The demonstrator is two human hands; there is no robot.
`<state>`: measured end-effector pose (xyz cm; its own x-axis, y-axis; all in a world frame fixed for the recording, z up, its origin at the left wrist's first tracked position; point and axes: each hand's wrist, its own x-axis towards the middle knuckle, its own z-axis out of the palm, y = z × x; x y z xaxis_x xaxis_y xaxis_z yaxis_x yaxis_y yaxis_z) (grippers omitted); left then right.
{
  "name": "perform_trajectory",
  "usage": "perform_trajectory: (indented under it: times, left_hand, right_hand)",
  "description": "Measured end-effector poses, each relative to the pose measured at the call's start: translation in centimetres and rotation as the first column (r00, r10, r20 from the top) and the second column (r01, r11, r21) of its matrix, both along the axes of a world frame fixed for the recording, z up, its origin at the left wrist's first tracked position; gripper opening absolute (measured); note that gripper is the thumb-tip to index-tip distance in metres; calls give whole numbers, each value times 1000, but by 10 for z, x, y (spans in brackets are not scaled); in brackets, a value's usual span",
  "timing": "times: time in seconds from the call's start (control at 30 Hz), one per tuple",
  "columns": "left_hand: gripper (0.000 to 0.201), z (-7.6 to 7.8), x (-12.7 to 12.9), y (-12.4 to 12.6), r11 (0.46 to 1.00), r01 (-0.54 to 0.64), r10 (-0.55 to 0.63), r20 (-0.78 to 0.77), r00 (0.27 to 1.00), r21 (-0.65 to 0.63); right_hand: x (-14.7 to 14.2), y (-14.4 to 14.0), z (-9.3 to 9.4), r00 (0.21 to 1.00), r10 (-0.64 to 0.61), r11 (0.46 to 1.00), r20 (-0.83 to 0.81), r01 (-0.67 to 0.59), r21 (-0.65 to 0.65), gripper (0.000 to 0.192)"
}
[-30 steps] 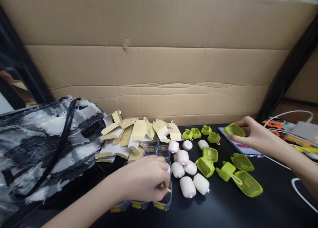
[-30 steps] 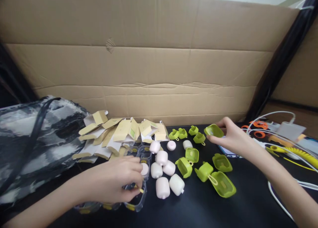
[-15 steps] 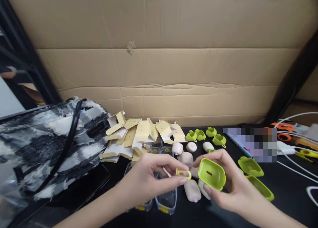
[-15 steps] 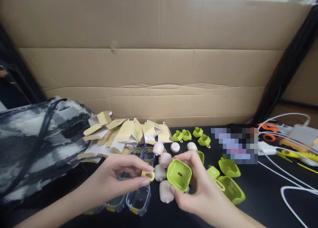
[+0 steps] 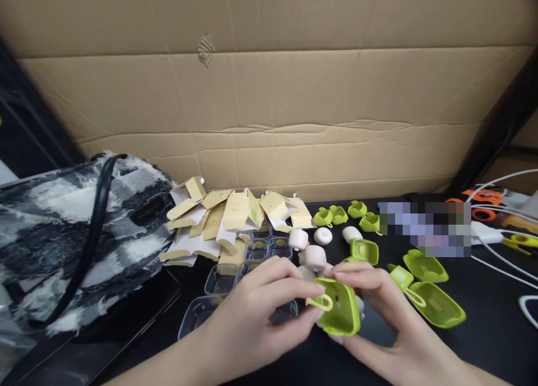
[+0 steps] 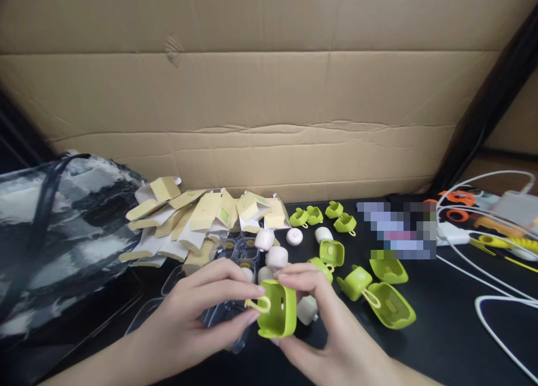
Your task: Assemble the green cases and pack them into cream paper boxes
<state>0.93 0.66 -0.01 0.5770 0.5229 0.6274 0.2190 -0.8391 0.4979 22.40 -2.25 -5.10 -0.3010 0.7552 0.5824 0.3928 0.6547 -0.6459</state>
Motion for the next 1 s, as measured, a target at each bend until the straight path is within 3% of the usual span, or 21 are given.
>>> perform_trajectory:
  times: [0.1, 0.27, 0.4, 0.7, 0.87, 1.0]
  left_hand:
    - [13, -3, 1, -2, 997, -8, 15, -84, 996, 82]
    - [15, -3, 1, -6, 966, -8, 79, -266, 961, 259]
    - [21, -2, 1, -8, 953, -12, 110, -309, 945, 304]
    - [24, -4, 3, -6, 975, 31, 44, -331, 943, 218]
    - [22, -7, 7, -10, 989, 11, 23, -225, 974, 148]
    - [13, -3, 7, -12, 1000, -2, 3, -115, 993, 7]
  right_hand:
    - [-2, -2, 2, 999, -4, 992, 48, -2, 124, 52]
    - [-7, -3, 4, 997, 13, 988, 73, -24, 152, 51]
    - [-8, -2, 4, 996, 15, 984, 84, -29, 174, 47]
    - [-9, -6, 15, 987, 21, 977, 159, -54, 205, 46]
    - [-9, -7, 12, 995, 20, 969, 101, -45, 245, 47]
    - [-3, -4, 6, 998, -21, 966, 63, 4, 259, 51]
